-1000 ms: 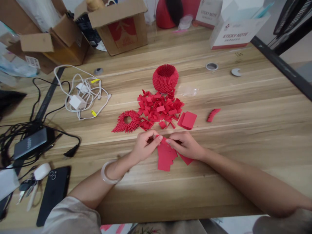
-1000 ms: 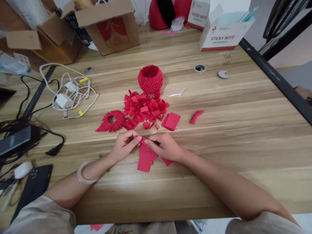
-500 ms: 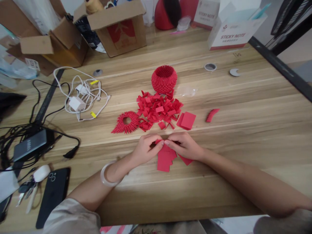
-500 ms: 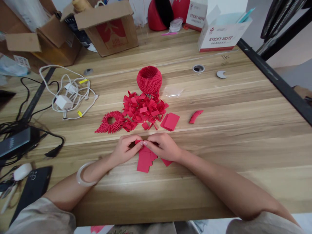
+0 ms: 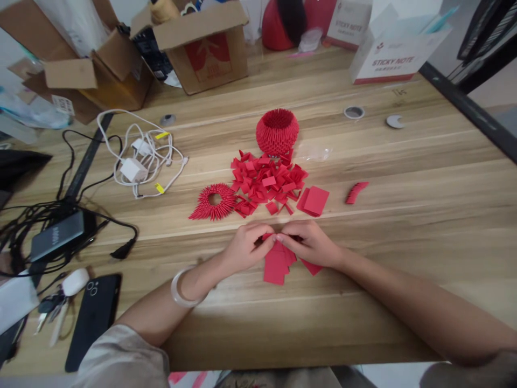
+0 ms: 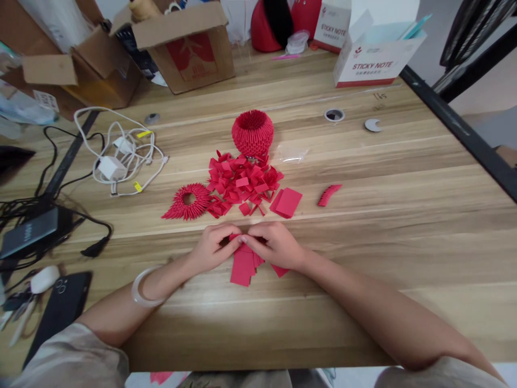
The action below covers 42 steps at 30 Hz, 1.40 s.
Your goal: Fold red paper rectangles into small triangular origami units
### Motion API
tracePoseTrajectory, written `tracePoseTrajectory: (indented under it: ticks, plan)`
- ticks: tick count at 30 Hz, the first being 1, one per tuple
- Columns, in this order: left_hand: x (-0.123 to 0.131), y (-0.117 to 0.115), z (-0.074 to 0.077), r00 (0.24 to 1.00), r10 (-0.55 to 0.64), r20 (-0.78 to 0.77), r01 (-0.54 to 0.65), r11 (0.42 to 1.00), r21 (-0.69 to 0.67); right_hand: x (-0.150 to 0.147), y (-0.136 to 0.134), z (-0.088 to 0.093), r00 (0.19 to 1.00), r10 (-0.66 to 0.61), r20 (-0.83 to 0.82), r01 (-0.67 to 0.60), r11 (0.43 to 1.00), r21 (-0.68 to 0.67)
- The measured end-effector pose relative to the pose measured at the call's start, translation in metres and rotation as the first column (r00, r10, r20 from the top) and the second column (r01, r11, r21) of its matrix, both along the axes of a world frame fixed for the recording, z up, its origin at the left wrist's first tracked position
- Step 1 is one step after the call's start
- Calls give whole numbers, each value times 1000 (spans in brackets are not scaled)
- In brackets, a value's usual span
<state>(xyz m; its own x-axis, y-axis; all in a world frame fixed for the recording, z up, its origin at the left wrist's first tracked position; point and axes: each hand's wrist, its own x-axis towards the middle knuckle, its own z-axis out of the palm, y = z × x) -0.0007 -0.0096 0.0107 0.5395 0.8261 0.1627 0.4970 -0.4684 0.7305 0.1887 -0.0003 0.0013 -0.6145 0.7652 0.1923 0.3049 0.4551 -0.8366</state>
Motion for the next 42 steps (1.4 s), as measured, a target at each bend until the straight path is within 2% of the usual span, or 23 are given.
tracePoseTrajectory:
  ticks: [15, 42]
  plan:
    - [1, 0, 2, 1000, -3, 7, 3, 1000, -2, -1, -1, 0, 999, 6, 32, -7, 998, 59]
    - [1, 1, 1, 999, -33, -19, 33, 999, 13, 0, -1, -1, 999, 11, 39, -15, 997, 80]
